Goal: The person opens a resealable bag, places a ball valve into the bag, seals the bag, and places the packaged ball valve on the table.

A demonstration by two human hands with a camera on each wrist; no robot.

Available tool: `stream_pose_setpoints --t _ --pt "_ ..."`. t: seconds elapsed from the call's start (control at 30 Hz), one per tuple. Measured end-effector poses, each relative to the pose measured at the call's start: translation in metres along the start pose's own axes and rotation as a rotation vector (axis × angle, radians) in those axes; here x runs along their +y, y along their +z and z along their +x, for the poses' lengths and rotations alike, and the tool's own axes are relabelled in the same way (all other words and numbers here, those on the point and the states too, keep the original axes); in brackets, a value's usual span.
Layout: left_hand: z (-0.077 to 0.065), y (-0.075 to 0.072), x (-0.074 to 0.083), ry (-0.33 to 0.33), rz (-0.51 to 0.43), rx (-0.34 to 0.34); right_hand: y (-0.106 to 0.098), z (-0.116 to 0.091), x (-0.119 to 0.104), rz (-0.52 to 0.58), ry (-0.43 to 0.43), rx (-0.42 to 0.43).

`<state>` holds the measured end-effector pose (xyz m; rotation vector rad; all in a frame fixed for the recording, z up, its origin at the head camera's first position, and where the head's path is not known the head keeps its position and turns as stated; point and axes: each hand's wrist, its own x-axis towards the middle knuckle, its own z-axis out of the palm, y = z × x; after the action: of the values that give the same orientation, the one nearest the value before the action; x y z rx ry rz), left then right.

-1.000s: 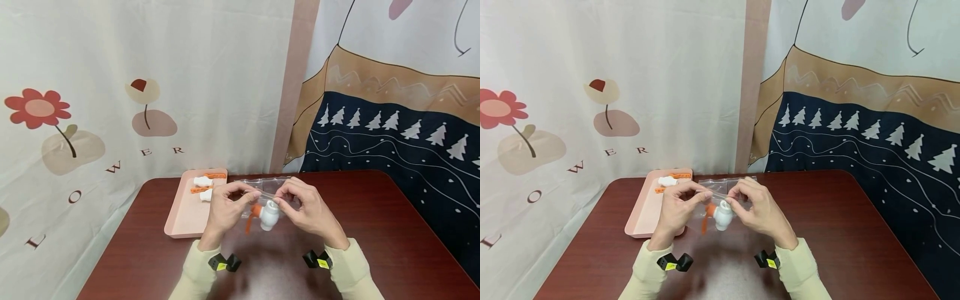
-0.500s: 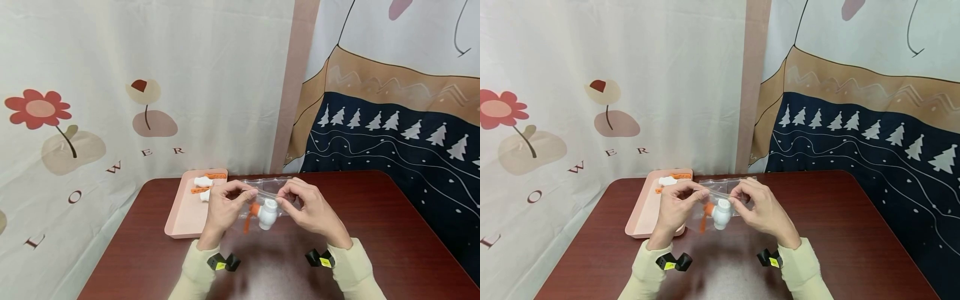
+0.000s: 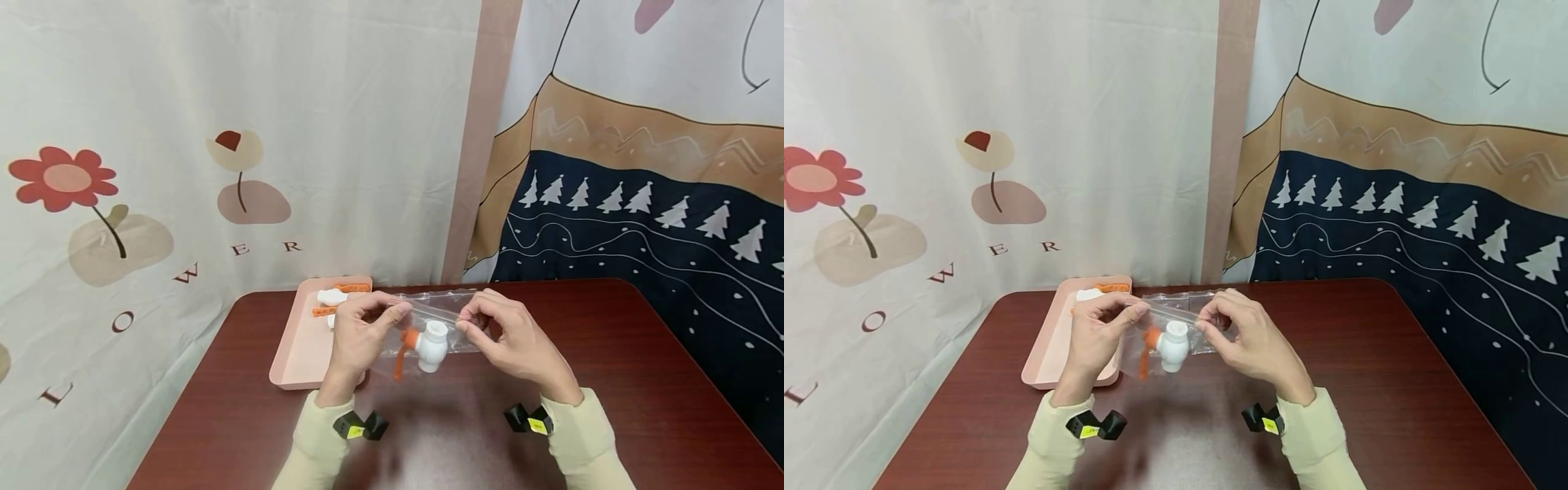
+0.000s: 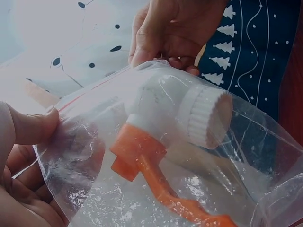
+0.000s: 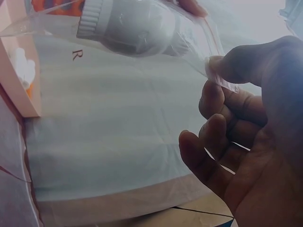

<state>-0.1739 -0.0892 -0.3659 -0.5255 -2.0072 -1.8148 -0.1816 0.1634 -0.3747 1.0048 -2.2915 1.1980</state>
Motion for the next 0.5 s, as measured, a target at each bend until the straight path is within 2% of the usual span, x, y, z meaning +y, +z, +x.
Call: stream_pose_setpoints --t 0.3,0.4,0.5 --pt "0.0016 -0.0016 0.0012 -0.022 0.045 0.001 -0.0048 -0.0005 0.0047 -0.023 -0.028 -0.022" --pt "0.0005 -0.0009 0.0018 -0.050 0.033 -0.020 -0.0056 -0.0014 0.0066 -0.032 -0.002 -0.018" --pt "-0.0006 0.0010 0.0013 -0.050 0.032 -0.046 -0.0054 -0.0027 0.0079 -0.034 0.051 -0.015"
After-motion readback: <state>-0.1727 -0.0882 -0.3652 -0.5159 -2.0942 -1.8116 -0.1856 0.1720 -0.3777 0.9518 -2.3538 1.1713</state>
